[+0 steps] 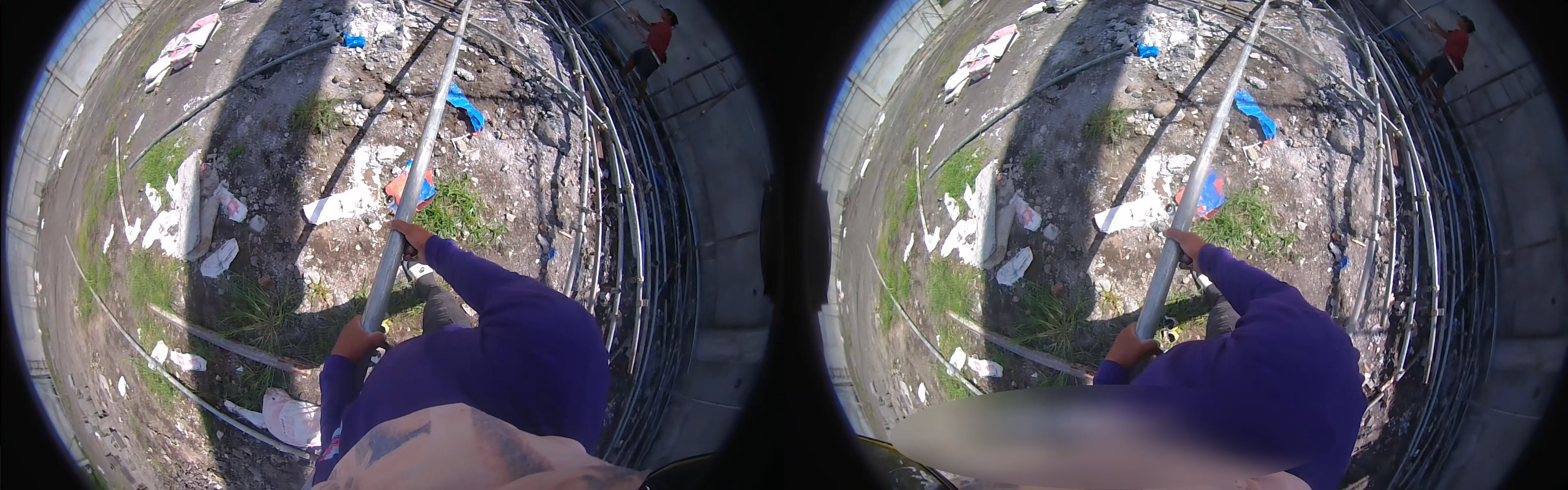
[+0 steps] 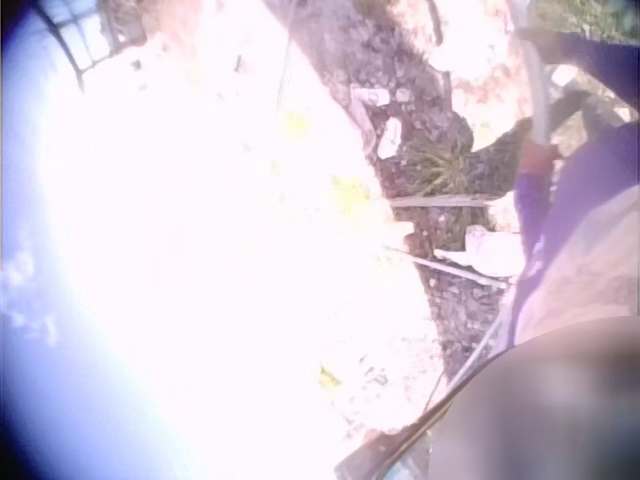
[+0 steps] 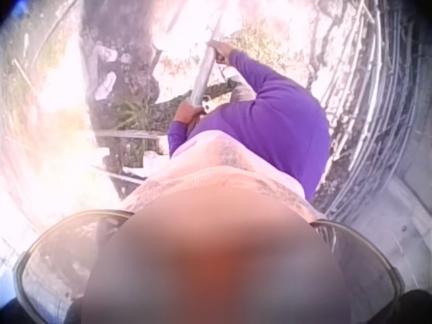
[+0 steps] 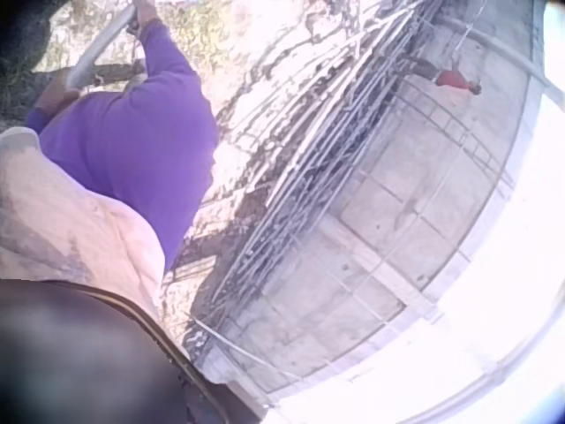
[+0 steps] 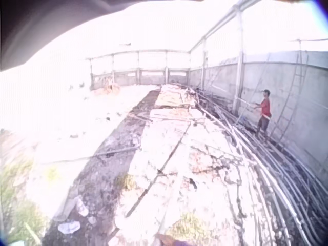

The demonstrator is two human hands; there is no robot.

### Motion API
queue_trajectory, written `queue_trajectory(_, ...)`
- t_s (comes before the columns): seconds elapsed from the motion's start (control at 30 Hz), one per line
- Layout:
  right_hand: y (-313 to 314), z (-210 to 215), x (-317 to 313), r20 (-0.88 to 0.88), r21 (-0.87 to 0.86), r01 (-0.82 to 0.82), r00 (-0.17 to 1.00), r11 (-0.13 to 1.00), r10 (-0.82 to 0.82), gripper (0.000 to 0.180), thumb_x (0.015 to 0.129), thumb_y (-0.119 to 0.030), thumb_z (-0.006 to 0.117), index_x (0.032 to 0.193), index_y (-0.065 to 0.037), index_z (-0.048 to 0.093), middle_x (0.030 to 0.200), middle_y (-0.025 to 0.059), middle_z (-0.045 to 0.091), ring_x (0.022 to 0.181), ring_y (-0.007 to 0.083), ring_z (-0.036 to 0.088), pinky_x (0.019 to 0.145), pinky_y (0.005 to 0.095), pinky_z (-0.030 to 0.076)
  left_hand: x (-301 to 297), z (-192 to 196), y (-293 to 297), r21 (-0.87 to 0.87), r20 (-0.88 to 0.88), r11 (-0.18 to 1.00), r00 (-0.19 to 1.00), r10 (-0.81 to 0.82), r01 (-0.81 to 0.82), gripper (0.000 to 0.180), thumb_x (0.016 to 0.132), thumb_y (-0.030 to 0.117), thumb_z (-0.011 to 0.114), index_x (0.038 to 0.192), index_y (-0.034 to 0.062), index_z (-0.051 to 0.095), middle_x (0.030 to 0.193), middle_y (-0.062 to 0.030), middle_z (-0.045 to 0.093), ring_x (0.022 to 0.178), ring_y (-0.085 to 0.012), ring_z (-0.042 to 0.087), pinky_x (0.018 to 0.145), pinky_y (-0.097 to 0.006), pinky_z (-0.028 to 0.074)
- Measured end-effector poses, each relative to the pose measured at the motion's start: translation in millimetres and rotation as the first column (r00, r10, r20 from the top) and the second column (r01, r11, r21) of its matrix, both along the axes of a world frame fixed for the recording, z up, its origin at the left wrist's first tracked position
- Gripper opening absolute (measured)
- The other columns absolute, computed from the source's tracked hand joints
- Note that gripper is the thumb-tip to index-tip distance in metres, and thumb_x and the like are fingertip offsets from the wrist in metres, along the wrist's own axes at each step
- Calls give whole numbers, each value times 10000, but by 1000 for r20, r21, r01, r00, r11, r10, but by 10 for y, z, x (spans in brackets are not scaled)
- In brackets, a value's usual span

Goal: The person assembles scaffolding components on a construction site. They connect metal poles using clamps and tighten them with a wrench, then lift and position the assembled pole into place.

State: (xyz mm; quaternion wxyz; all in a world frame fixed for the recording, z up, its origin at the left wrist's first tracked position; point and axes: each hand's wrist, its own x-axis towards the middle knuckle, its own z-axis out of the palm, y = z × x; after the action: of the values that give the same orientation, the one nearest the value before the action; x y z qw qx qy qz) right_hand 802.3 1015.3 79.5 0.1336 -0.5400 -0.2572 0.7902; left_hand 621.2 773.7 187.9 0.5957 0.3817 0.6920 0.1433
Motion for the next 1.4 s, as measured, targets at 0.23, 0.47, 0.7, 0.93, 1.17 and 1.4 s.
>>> queue_trajectory(0.23, -2077, 367, -986, -183, -67, -542, 832, 838, 524, 519, 898, -587, 682, 937, -70, 666, 635, 7, 517, 475, 116, 452, 454, 330, 382, -1084, 508, -2476, -171, -331, 977, 942, 62, -124, 559, 652, 188, 863, 1128, -11, 647, 925, -151, 725, 799, -251, 715, 738, -391, 562)
queue_trajectory(0.47, -2427, 78, -1028, -294, 392, -844, 262, 366, 919, 571, 882, -545, 750, 1254, -123, 650, 661, -24, 519, 521, 92, 464, 467, 282, 379, -1289, 860, -4210, -378, -471, 889, 880, 55, -258, 604, 542, 205, 892, 1083, 18, 699, 965, -190, 740, 908, -331, 717, 822, -432, 553)
queue_trajectory(0.7, -1234, -1445, -84, 4, -109, -778, 623, 619, 782, 292, 969, -391, 616, 929, -102, 611, 614, 48, 526, 497, 194, 516, 452, 401, 422, -1077, 301, -4337, -429, -575, 883, 811, -104, -191, 698, 508, 292, 911, 1102, 1, 687, 1015, -219, 729, 989, -379, 709, 865, -448, 560)
queue_trajectory(0.93, 602, -1751, 300, 275, -25, 433, 869, 901, -411, 441, 1004, -526, 427, 1010, -92, 507, 695, 154, 617, 468, 231, 503, 407, 384, 387, -891, 61, -4280, -455, -508, 869, 859, -72, -196, 745, 544, 254, 907, 1194, 3, 645, 1128, -207, 699, 1086, -339, 677, 920, -424, 548)
queue_trajectory(1.17, 1308, -2095, 178, 70, -140, 674, 738, 726, -671, 409, 961, -400, 562, 1155, -45, 618, 1014, 175, 662, 824, 331, 692, 693, 554, 567, -770, -96, -3909, -507, -500, 835, 862, -83, -214, 775, 563, 245, 908, 1239, 2, 618, 1187, -203, 674, 1130, -327, 656, 950, -419, 536)
queue_trajectory(1.4, 1259, -1755, -23, 1, -125, 687, 721, 715, -693, 435, 1000, -419, 507, 1251, -71, 581, 1050, 159, 676, 910, 320, 697, 792, 553, 569, -757, -102, -3773, -523, -493, 820, 867, -70, -231, 805, 582, 237, 909, 1283, 0, 591, 1245, -199, 648, 1174, -315, 635, 979, -414, 524)
